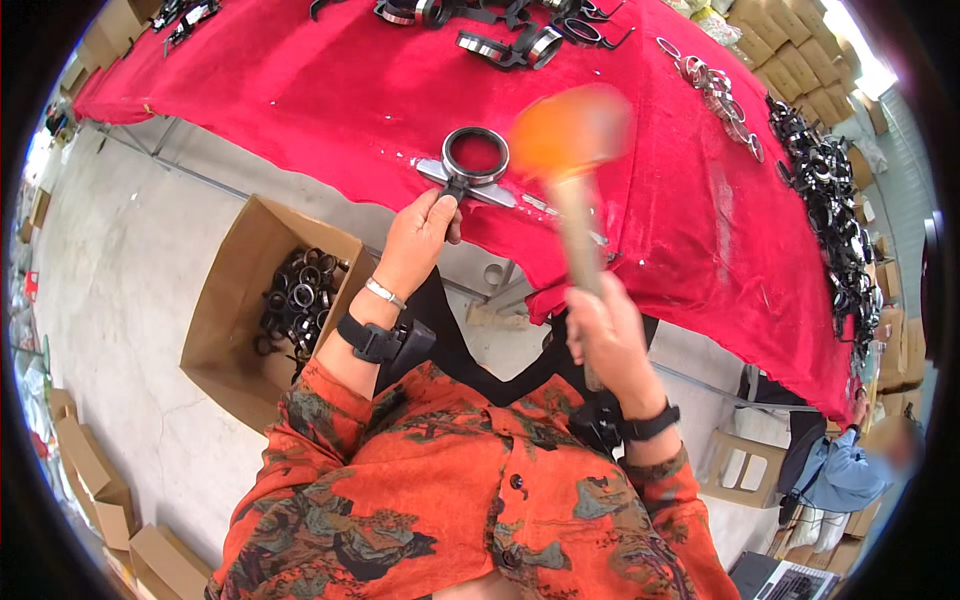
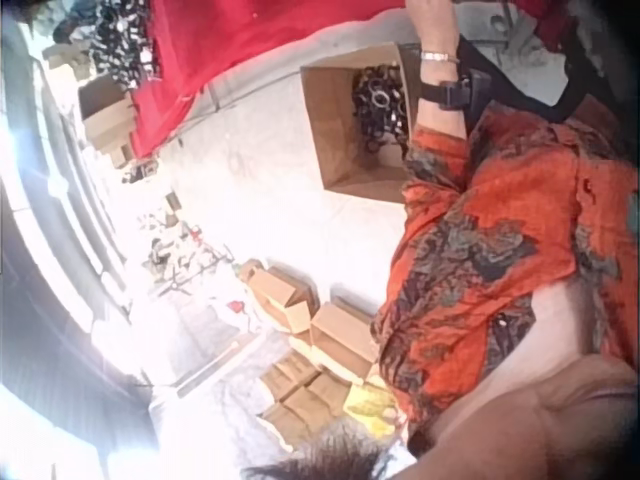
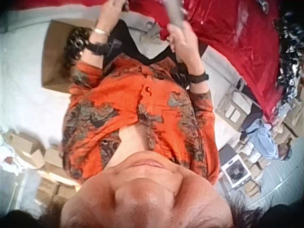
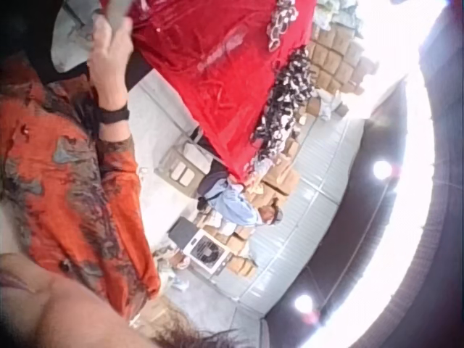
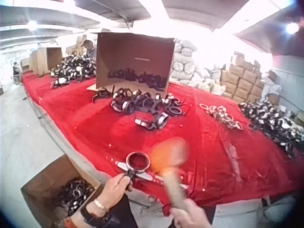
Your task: Use a rubber mallet to secure metal rings onto plastic fittings on a workbench.
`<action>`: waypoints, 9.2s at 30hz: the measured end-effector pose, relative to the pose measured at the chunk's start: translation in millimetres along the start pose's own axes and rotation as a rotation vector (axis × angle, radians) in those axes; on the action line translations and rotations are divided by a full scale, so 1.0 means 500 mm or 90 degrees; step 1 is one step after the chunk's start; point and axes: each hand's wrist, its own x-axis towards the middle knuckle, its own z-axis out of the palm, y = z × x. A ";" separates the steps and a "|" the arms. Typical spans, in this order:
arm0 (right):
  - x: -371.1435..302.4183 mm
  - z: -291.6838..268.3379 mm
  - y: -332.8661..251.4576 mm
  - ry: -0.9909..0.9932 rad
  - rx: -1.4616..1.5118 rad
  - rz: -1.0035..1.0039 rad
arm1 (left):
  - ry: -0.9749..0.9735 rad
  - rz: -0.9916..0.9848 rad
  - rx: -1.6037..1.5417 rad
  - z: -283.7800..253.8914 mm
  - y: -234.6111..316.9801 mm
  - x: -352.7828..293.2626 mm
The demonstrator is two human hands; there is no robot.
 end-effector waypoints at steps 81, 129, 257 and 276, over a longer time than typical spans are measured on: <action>0.075 -0.021 -0.025 -0.087 0.316 0.100 | -0.002 -0.017 0.048 -0.006 0.010 -0.008; 0.030 -0.042 0.172 -0.282 0.527 0.111 | 0.164 0.507 0.598 -0.074 0.078 -0.052; 0.051 -0.044 0.029 -0.279 0.629 0.088 | -0.290 0.160 0.893 -0.132 0.171 0.175; -0.001 -0.046 0.032 -0.161 0.516 0.186 | 0.084 -0.010 -0.050 -0.019 0.032 -0.002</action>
